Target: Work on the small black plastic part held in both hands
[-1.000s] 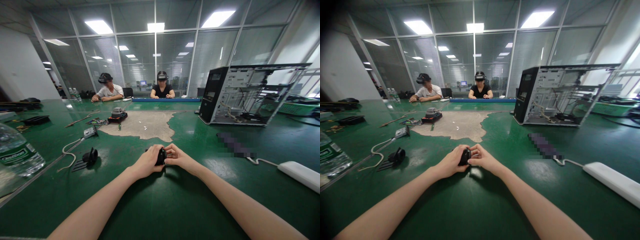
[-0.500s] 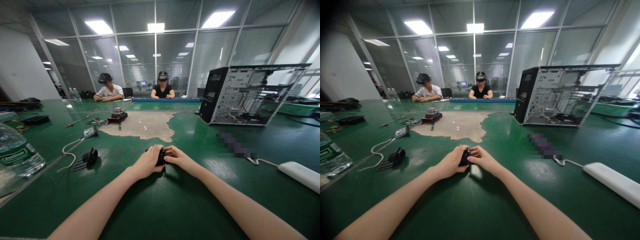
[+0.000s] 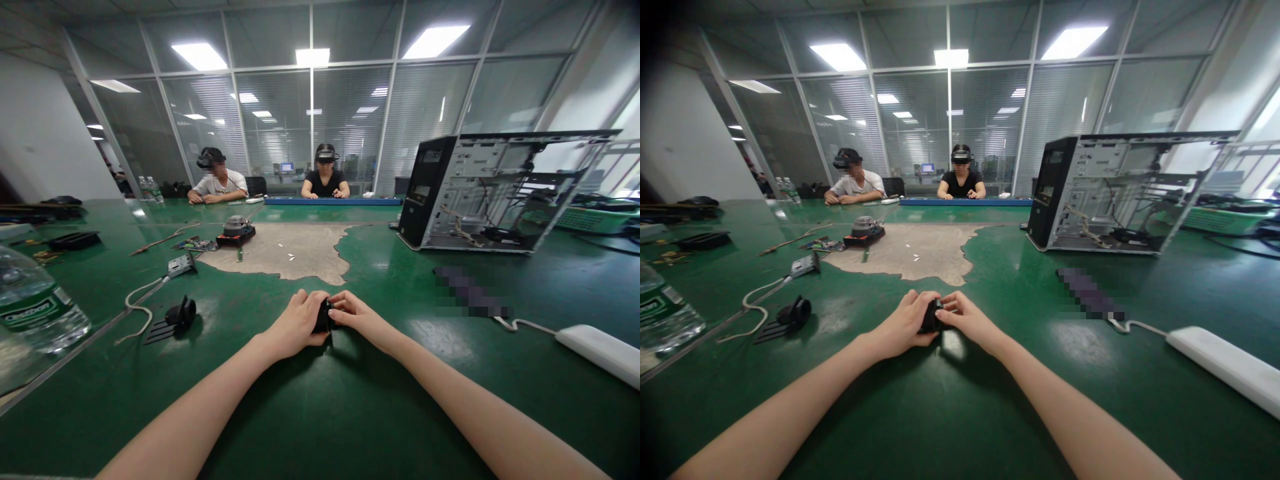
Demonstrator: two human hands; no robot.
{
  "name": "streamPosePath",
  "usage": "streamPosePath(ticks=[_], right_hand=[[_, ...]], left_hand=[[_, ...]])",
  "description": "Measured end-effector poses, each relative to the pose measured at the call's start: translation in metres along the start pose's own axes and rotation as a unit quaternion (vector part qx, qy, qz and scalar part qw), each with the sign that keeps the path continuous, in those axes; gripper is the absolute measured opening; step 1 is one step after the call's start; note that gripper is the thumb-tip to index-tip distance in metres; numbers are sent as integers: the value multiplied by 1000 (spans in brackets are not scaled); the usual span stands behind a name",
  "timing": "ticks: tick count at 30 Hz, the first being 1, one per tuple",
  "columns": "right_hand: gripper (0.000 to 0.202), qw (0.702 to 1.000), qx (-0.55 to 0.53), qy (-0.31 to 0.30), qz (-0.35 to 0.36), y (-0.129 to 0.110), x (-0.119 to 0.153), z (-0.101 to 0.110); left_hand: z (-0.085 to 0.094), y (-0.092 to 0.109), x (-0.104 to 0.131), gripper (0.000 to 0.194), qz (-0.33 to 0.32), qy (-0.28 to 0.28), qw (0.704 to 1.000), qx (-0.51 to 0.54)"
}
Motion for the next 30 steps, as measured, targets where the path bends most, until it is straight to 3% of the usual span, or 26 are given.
streamPosePath(ticks=[8, 19, 26, 30], right_hand=[[41, 998, -1, -62, 0, -2, 3, -4], [32, 1000, 3, -1, -1, 4, -1, 1], [42, 998, -15, -63, -3, -6, 6, -7], [29, 999, -18, -44, 8, -5, 5, -4]], left_hand=[[-3, -2, 1, 60, 3, 15, 1000, 13], [-5, -2, 2, 59, -13, -5, 1000, 25], [-5, -3, 2, 57, -7, -7, 999, 30], [-4, -3, 2, 57, -6, -7, 1000, 25]])
Point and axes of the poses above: each hand's wrist, its own x-axis away from the middle knuckle, its own z-axis out of the back of the hand, y = z × x, the point moved 7 cm from there along -x, towards the middle knuckle, and after that the axes turned 14 degrees about -x, right-handed, at the moved point
